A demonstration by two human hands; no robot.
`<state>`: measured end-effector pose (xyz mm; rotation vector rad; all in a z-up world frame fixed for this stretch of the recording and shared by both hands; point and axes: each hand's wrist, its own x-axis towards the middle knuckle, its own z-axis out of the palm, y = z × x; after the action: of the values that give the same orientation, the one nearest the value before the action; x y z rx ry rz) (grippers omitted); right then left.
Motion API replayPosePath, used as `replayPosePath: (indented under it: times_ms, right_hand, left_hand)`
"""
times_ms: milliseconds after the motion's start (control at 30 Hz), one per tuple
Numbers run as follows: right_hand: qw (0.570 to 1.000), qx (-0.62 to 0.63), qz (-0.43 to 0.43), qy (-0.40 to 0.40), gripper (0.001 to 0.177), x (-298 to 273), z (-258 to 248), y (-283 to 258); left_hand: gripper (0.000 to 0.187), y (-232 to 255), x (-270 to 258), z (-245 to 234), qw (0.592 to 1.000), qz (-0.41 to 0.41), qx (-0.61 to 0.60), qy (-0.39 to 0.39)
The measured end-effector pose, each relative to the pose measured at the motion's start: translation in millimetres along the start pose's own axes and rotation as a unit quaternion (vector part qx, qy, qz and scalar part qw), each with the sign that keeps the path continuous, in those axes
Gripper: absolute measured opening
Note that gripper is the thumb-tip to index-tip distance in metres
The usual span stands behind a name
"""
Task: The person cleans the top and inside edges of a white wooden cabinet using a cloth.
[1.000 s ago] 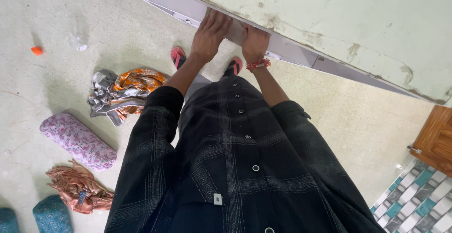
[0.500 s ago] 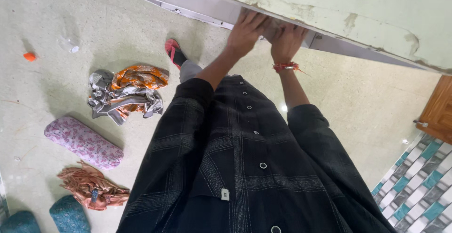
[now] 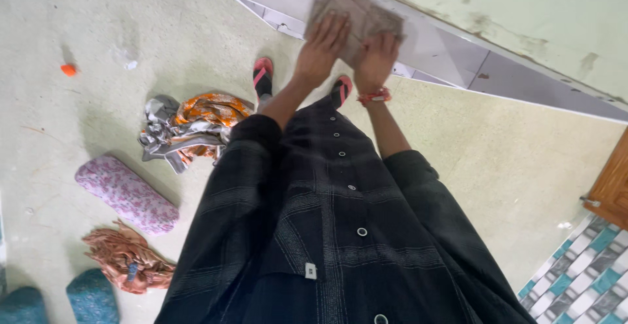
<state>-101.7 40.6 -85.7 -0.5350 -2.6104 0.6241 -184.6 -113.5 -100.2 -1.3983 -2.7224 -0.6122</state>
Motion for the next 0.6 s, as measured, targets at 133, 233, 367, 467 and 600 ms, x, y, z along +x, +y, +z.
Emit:
replayPosePath:
  times_ms: [133, 233, 367, 467, 600]
  right_hand:
    - [0.992, -0.093, 0.075, 0.045, 0.037, -3.9, -13.4, 1.3]
    - [0.991, -0.058, 0.114, 0.041, 0.051, 6.1, 0.0, -27.5]
    - [0.999, -0.024, 0.043, 0.012, 0.045, 31.1, 70.7, -108.0]
    - [0.999, 0.024, 0.023, -0.033, 0.03, 43.5, 119.8, -168.2]
    - [0.999, 0.029, -0.004, -0.015, 0.032, 44.6, 141.0, -180.9]
  left_hand:
    - [0.065, 9.6, 24.3, 15.5, 0.998, 0.046, -0.035, -0.002]
    - [0.064, -18.3, 16.2, 11.6, 0.997, 0.052, -0.058, 0.007]
    - [0.076, -121.9, -26.4, -25.5, 1.0, 0.021, -0.005, -0.012]
    - [0.081, -179.1, -56.6, -62.1, 0.994, -0.008, 0.101, -0.031]
    - [0.072, -188.3, -57.7, -80.1, 0.999, -0.025, 0.008, -0.019]
